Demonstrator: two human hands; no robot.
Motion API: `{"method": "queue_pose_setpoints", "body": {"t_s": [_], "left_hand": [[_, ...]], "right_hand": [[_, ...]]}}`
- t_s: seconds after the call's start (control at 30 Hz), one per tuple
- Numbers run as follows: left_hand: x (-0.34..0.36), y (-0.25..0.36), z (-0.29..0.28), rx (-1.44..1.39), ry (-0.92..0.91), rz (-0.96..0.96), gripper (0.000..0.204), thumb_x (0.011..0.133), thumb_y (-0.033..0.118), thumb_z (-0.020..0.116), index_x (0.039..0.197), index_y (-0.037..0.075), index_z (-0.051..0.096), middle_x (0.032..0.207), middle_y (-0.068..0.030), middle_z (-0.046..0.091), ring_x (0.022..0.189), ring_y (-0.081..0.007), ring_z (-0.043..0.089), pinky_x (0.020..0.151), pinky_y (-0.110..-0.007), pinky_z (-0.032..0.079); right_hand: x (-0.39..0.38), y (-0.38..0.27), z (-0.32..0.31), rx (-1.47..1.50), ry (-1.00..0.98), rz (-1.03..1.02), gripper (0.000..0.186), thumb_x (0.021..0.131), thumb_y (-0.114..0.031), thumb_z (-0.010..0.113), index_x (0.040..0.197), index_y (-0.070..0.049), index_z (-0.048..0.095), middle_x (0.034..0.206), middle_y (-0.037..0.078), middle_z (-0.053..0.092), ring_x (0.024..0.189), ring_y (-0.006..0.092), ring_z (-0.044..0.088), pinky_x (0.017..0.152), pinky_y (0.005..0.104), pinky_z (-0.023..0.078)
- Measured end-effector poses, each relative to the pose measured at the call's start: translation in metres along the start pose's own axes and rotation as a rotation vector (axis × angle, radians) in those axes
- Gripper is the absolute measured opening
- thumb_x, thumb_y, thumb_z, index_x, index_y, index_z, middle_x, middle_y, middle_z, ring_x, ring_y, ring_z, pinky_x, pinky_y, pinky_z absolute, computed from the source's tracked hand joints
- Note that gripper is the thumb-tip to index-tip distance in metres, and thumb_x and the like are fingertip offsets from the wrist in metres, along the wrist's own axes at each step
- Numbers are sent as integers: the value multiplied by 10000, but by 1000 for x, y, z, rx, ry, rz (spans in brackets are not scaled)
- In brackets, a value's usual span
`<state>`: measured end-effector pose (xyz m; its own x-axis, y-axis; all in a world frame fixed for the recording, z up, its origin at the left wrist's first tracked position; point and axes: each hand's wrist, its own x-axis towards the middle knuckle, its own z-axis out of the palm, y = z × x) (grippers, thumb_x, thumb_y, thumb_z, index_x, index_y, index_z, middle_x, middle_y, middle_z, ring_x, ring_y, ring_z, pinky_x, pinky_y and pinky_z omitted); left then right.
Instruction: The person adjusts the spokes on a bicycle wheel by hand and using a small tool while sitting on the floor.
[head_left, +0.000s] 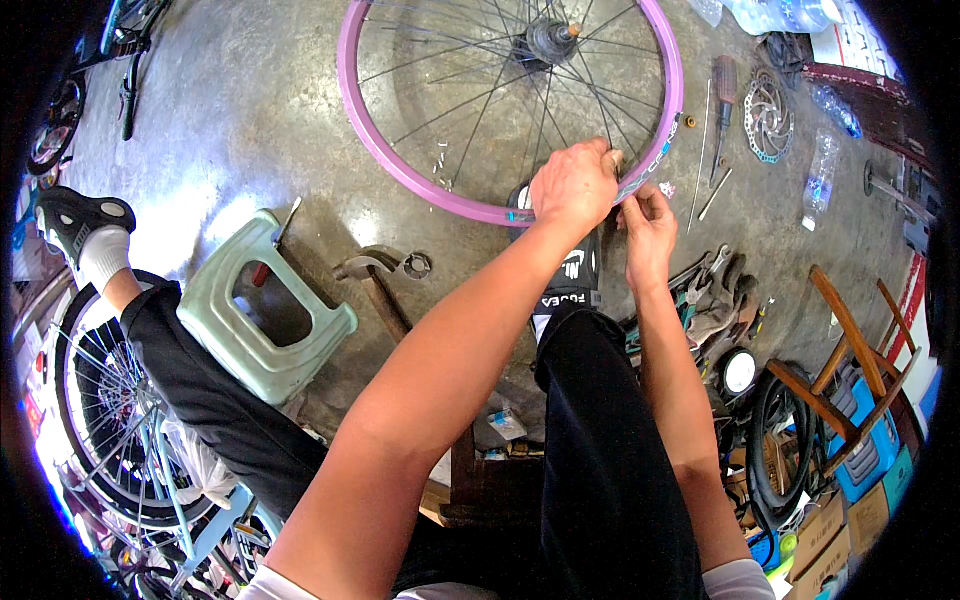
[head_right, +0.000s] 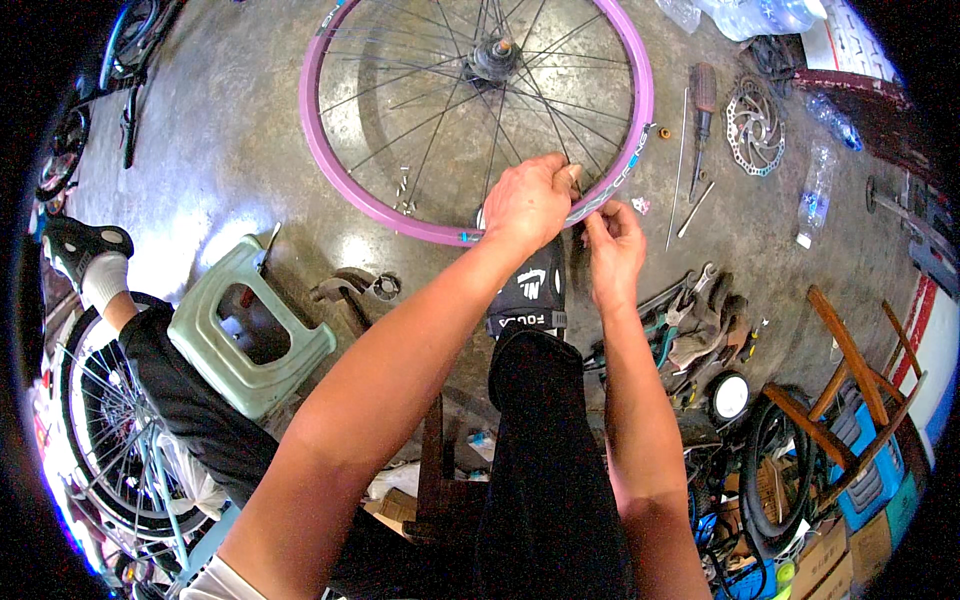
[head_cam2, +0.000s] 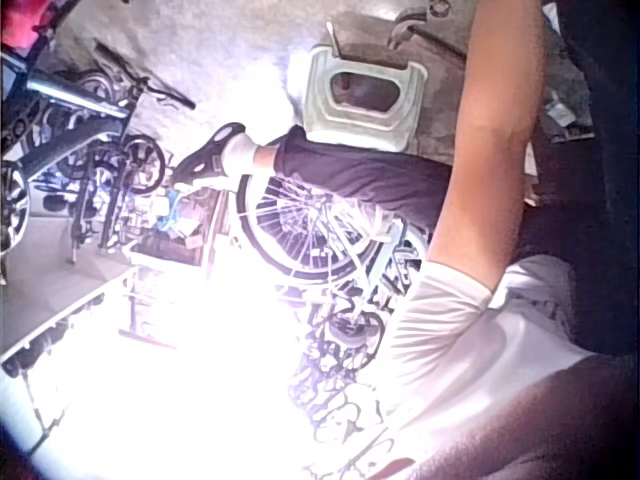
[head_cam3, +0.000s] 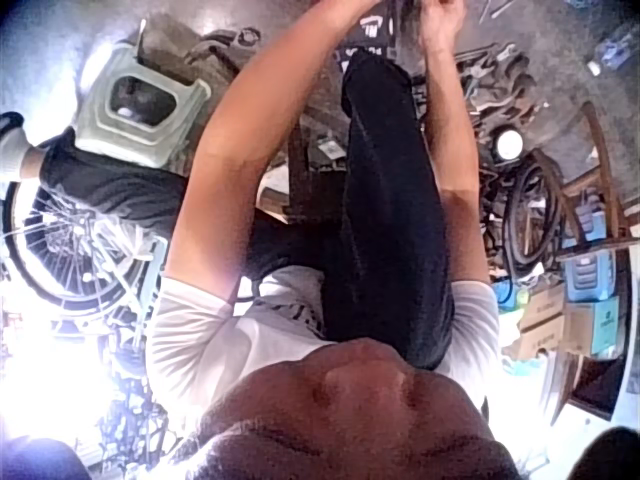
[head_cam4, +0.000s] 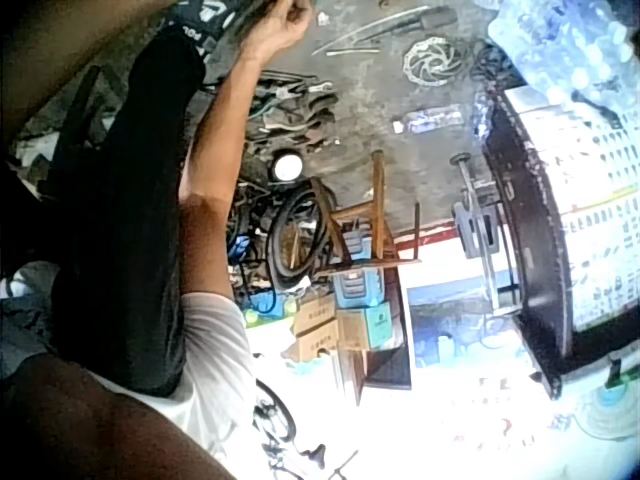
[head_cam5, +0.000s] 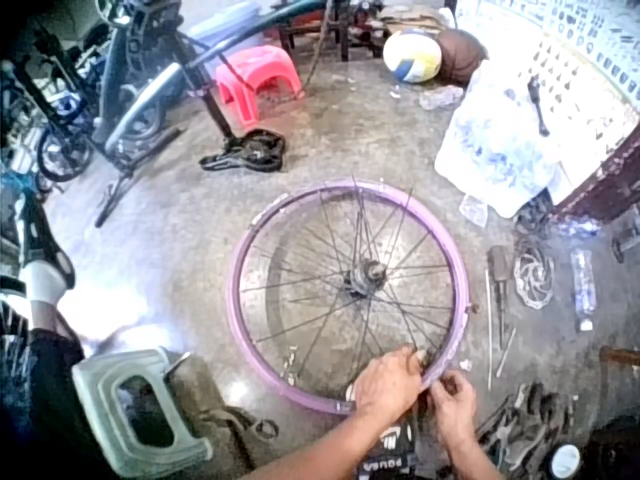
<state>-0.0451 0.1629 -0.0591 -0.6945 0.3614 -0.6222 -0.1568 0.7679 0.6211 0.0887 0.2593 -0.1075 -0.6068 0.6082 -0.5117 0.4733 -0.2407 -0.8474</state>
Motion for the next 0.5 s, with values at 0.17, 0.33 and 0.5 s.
{"method": "queue_pose_setpoints", "body": {"t_s": [0.17,0.33,0.5], "left_hand": [[0,0,2,11,12,2,330,996,401,575,976,112,732,969,-146,760,985,-409,700,845,-529,539],[0,-1,0,1,8,7,328,995,404,577,977,116,732,979,-163,754,990,-418,696,849,-541,534],[-1,2,-1,7,-10,-13,333,997,409,575,991,114,730,995,-169,753,1007,-423,692,862,-545,531]], "right_hand": [[2,5,-3,1,-11,-57,85,986,-66,686,1053,-19,660,883,-2,662,745,76,565,646,242,452],[2,3,-3,-58,-4,-10,82,988,-68,684,1048,-21,655,881,-5,650,757,76,563,658,242,448],[2,0,0,-53,-5,-29,97,988,-67,681,1063,-19,644,880,0,647,757,79,564,666,245,449]]}}
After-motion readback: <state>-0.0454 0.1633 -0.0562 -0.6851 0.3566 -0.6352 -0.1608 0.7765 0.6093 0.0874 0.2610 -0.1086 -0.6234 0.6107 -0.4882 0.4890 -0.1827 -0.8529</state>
